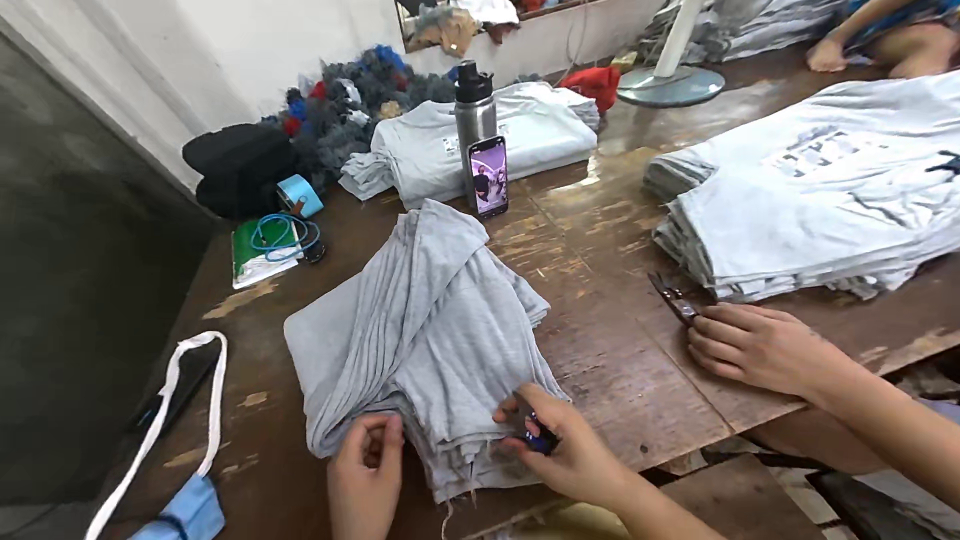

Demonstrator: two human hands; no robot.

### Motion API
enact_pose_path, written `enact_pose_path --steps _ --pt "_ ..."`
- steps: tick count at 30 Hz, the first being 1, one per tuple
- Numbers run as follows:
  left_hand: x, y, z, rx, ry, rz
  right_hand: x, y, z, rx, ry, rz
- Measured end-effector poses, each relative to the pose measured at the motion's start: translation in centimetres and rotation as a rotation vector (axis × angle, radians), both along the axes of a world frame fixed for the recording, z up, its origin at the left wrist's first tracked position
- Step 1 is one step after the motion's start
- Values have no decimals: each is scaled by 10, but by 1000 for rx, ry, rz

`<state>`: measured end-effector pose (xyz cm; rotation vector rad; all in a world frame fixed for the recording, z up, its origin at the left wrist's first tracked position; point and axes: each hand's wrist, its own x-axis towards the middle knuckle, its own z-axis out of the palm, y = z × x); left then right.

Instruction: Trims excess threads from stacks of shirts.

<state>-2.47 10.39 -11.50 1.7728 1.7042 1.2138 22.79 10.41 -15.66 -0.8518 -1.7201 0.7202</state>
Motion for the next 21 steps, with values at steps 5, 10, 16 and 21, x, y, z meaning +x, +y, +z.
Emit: enact_pose_path --steps 5,10,16,21 --pt "32 -12 -3 221 161 -159 23 8 5 11 -51 41" --pt "47 -1 -11 254 175 -157 26 14 -4 -97 4 46" --pt "19 -18 -17 282 20 -279 35 -6 -5 -187 110 121" --pt "3 -38 -10 254 -1 -421 53 -20 2 -168 136 271"
